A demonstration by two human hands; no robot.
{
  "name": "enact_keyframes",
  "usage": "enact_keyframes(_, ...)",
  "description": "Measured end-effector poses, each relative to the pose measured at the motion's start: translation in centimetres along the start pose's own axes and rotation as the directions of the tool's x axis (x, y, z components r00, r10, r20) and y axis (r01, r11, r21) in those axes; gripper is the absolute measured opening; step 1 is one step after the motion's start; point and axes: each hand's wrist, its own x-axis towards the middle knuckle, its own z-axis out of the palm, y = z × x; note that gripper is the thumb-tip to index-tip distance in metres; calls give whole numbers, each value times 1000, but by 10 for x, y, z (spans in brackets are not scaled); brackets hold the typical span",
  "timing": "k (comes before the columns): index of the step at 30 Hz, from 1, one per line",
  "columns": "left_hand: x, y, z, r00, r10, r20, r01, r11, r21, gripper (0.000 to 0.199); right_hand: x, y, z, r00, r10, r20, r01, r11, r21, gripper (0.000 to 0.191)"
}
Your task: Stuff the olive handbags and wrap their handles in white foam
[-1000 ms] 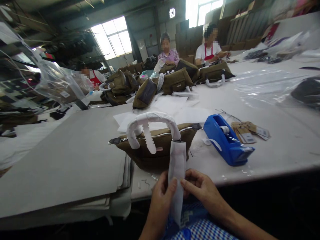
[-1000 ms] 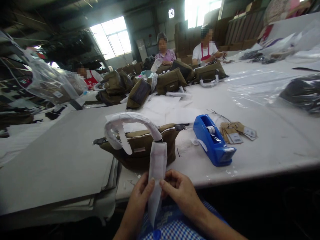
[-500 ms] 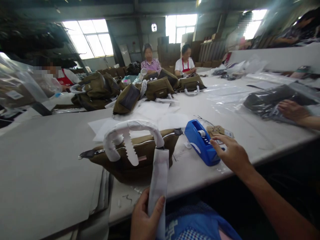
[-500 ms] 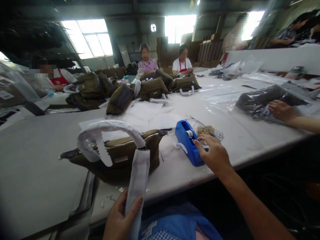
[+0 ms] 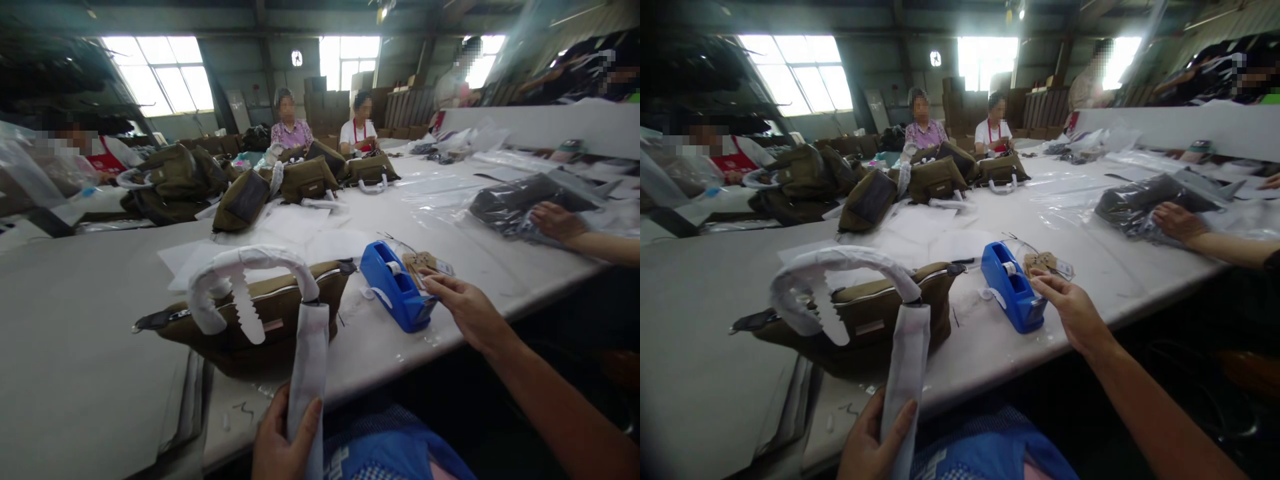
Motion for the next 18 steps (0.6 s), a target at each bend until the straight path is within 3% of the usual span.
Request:
enact_keyframes(3, 0, 1, 1, 1000, 9, -8, -9, 1000, 2, 52, -19, -10, -2, 996, 14, -93, 2, 984, 175, 39)
enact_keyframes(5, 0, 2, 1, 1000, 15, -13, -15, 1000, 0, 51, -35, -10, -5, 994, 57, -92, -35, 972, 230, 39)
enact_keyframes(9, 1, 3, 2, 1000, 15, -4, -15, 1000, -17, 49, -57, 13, -14, 979, 186, -78, -161, 955, 250, 42)
enact_keyframes(11, 1, 2, 2, 1000, 9, 3, -8, 1000, -25, 49, -59, 31, -16, 977, 187, -99, -168, 970, 175, 48)
enact_keyframes(14, 1, 1, 2, 1000, -7, 8, 8, 1000, -29, 51, -52, 54, -16, 984, 87, -153, -89, 996, -3, 55)
enact_keyframes(18, 0, -1, 1, 999, -35, 12, 35, 999, -27, 56, -47, 69, -15, 976, 14, -218, -44, 990, -136, 58)
